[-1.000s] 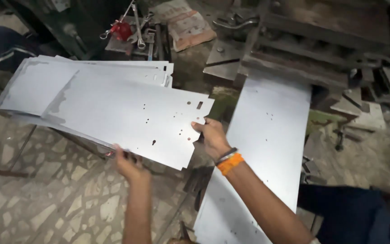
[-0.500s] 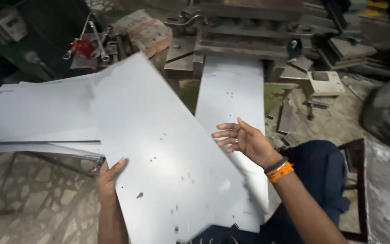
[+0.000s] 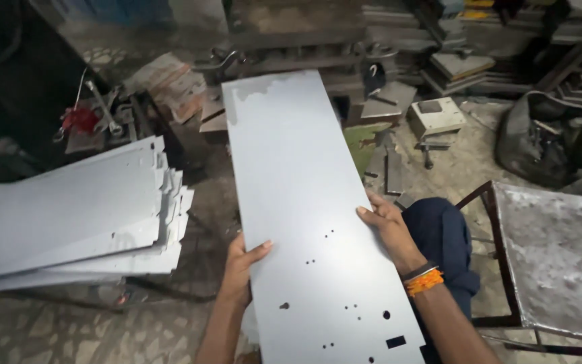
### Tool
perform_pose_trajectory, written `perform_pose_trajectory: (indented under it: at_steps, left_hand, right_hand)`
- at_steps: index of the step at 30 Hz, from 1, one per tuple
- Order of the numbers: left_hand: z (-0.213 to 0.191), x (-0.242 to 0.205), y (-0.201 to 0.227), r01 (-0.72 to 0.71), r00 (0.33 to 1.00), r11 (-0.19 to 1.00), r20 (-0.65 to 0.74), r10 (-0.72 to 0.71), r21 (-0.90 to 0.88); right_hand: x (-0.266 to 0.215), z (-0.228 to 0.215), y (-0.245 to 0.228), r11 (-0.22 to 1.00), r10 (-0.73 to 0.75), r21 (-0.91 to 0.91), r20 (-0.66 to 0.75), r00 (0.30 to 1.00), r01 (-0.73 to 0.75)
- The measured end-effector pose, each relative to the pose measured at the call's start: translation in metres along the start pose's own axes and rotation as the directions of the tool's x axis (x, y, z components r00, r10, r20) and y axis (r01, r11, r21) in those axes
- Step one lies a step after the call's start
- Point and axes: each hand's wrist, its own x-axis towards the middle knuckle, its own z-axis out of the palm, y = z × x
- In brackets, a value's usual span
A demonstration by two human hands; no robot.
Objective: The person repeatedly picks up rectangular metal sheets from a stack, places them into a mechanical punching machine, and removes the processed sheets. The person stacks the processed sheets on a nearby table.
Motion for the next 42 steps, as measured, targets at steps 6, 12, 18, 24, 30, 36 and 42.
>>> perform_pose_trajectory:
  at_steps: [6,12,18,24,30,36,42]
  left_hand:
    - [0.052,0.044,0.009,0.021,0.995,0.998,0.095,-0.016,-0.060]
    - [-0.028,0.154,-0.066,0.095,0.993,0.977,-0.045,-0.106,-0.193]
    - [0.001,0.261,0.031,0.046,0.994,0.999,0.098,-0.046,0.006]
    - [0.001,0.350,0.051,0.026,0.999,0.964,0.026,-0.034,0.266]
    - [-0.002,0.364,0.040,0.045,0.998,0.987,0.036,-0.051,0.154]
    - [-0.004,0.375,0.027,0.030,0.998,0.983,0.041,-0.038,0.184]
    - [-0.001,0.375,0.028,0.022,0.998,0.990,0.050,-0.030,0.143]
  right_hand:
    - [0.037,-0.063,0.028,0.997,-0.056,0.038,-0.169,0.984,0.063]
    - [0.099,-0.040,0.018,0.989,-0.110,0.082,-0.183,0.977,0.127]
    - [0.198,-0.016,-0.028,0.986,0.002,0.167,-0.120,0.993,0.019]
    - [0.296,-0.033,-0.027,0.994,-0.092,-0.076,-0.161,0.983,0.081]
    - [0.319,-0.049,-0.004,0.985,-0.171,-0.010,-0.152,0.974,0.171]
    - [0.304,-0.045,-0.022,0.988,-0.148,-0.074,-0.207,0.967,0.135]
    - [0.311,-0.049,-0.019,0.993,-0.118,-0.054,-0.211,0.970,0.109]
